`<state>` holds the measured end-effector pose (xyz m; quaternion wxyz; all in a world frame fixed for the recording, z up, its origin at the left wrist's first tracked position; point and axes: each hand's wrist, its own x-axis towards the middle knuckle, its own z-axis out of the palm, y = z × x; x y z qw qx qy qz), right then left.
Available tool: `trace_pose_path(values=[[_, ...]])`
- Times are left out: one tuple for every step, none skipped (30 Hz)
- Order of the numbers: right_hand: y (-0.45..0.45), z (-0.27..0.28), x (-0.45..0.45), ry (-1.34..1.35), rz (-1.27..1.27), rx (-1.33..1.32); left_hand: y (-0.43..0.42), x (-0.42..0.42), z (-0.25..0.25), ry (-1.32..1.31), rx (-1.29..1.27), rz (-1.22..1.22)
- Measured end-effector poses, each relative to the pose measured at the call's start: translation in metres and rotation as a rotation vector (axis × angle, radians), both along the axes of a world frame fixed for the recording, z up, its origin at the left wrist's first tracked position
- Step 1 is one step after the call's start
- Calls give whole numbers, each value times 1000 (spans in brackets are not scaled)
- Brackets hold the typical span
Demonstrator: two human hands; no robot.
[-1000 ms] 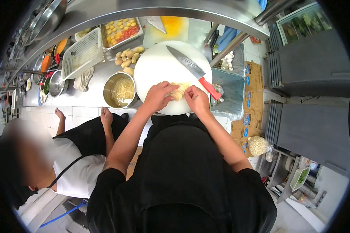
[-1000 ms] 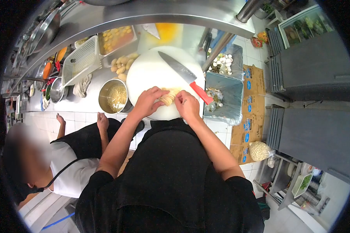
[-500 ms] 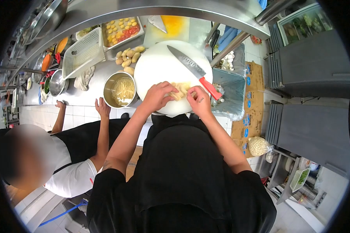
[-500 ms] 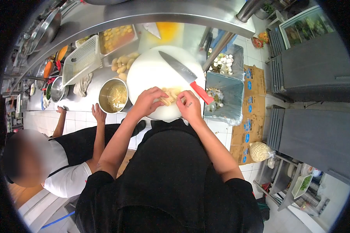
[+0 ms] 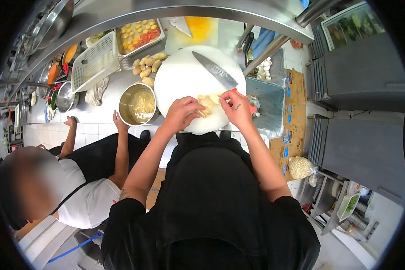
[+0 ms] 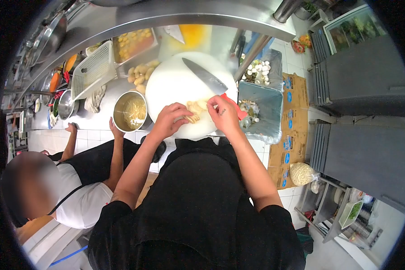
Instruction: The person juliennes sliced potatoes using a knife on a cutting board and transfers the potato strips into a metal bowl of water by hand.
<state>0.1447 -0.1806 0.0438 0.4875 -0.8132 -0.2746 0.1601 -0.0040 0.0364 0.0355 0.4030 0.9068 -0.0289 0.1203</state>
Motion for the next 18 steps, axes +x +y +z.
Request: trace_pose_path(values=[[2,2,3,-39,45,-36,0,-1,0,-11,6,5],[3,0,6,-38,47,-37,0,-1,0,-23,12,10],[3,-1,11,-132,71,-31,0,-1,-1,-21,11,12],[3,-2,15,-227,97,-25,0,-1,-2,-25,9,11],[2,-1,20,-224,100,-27,0,-1,-3,-30,7,11],[1,4,27,-184,106,-68,0,-1,-4,-27,4,13],[0,6,33,-144,111,-110,0,-1,-4,-27,2,13],[0,4,38,-103,121,-125,0,-1,-5,-26,0,12],[3,6,40,-102,122,-126,0,-1,-5,-24,-1,13],[6,9,41,-77,165,-158,1,-1,-5,-22,-7,12],[8,11,41,-53,207,-190,1,-1,-6,-19,-12,10],[12,8,38,-53,207,-191,1,0,-5,-20,-13,10],[16,4,33,-137,239,-279,1,0,-5,-10,-20,9],[19,2,29,-221,272,-367,1,0,-4,-1,-26,8],[20,4,24,-222,272,-367,1,0,-4,-2,-27,8],[19,7,18,-278,243,-364,0,0,-3,-19,-20,12],[19,9,14,-334,218,-360,0,0,-3,-35,-14,20],[19,6,15,-333,222,-361,0,-1,-3,-34,-15,24]])
